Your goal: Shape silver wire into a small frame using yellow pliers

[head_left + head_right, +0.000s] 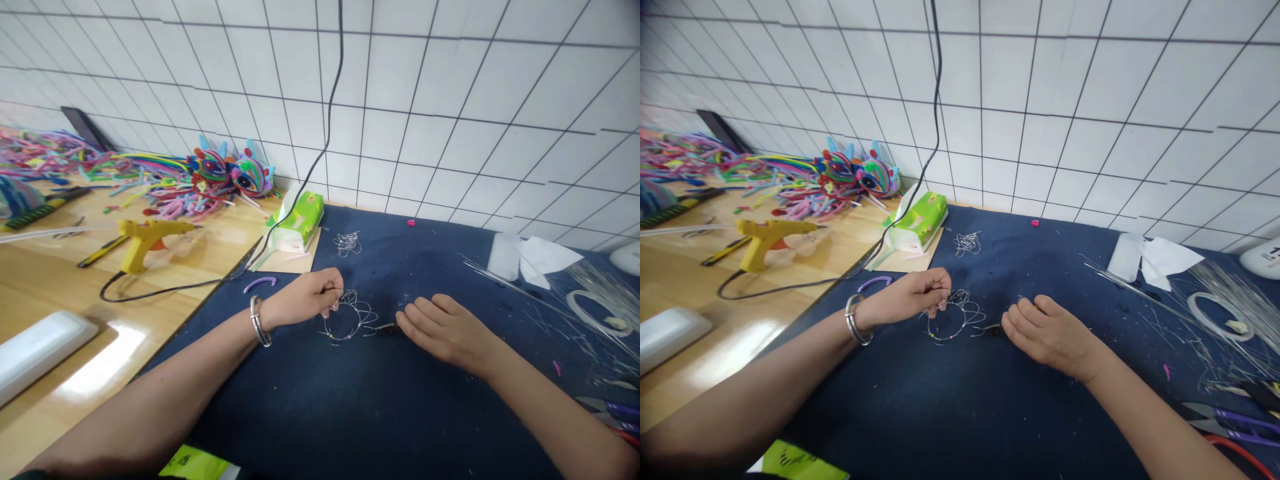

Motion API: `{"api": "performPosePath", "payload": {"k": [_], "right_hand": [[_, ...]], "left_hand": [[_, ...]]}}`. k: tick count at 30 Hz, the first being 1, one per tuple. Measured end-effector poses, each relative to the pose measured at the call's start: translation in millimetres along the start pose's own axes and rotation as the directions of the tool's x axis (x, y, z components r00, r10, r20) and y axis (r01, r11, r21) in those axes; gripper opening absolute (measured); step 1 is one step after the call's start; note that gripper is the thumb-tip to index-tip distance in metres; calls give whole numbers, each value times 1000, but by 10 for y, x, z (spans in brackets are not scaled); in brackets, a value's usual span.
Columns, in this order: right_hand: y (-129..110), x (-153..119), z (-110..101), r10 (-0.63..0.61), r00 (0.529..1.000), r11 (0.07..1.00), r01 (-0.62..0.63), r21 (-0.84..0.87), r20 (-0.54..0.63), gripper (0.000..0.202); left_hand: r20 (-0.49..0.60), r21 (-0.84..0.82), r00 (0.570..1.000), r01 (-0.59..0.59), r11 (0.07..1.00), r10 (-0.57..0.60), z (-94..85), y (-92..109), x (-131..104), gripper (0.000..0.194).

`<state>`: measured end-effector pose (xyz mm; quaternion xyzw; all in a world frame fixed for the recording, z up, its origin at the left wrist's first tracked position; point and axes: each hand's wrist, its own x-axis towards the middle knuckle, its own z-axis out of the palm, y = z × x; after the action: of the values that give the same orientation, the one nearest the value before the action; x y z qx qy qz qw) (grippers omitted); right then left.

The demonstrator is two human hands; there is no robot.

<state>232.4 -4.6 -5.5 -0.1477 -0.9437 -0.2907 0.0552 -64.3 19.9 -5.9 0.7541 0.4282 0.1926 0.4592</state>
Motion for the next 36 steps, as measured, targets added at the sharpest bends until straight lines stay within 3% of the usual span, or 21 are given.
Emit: {"api": "performPosePath", "payload": {"k": [11, 22, 27, 36], "right_hand": [[-22, 13, 17, 73, 997, 995, -73, 64, 15, 25], [51, -63, -122, 120, 993, 989, -119, 91, -5, 24], [50, -40, -135, 216, 976, 964, -208, 167, -36, 23], [39, -18, -104, 360, 931, 903, -362, 232, 50, 20]], "left_hand": [[2, 3, 1000, -6, 1000, 6, 11, 10, 1, 6], [9, 21, 999, -33, 999, 33, 18, 73, -16, 4], [19, 52, 999, -49, 997, 48, 52, 105, -41, 3], [4, 205, 995, -96, 974, 97, 135, 115, -45, 4]]}}
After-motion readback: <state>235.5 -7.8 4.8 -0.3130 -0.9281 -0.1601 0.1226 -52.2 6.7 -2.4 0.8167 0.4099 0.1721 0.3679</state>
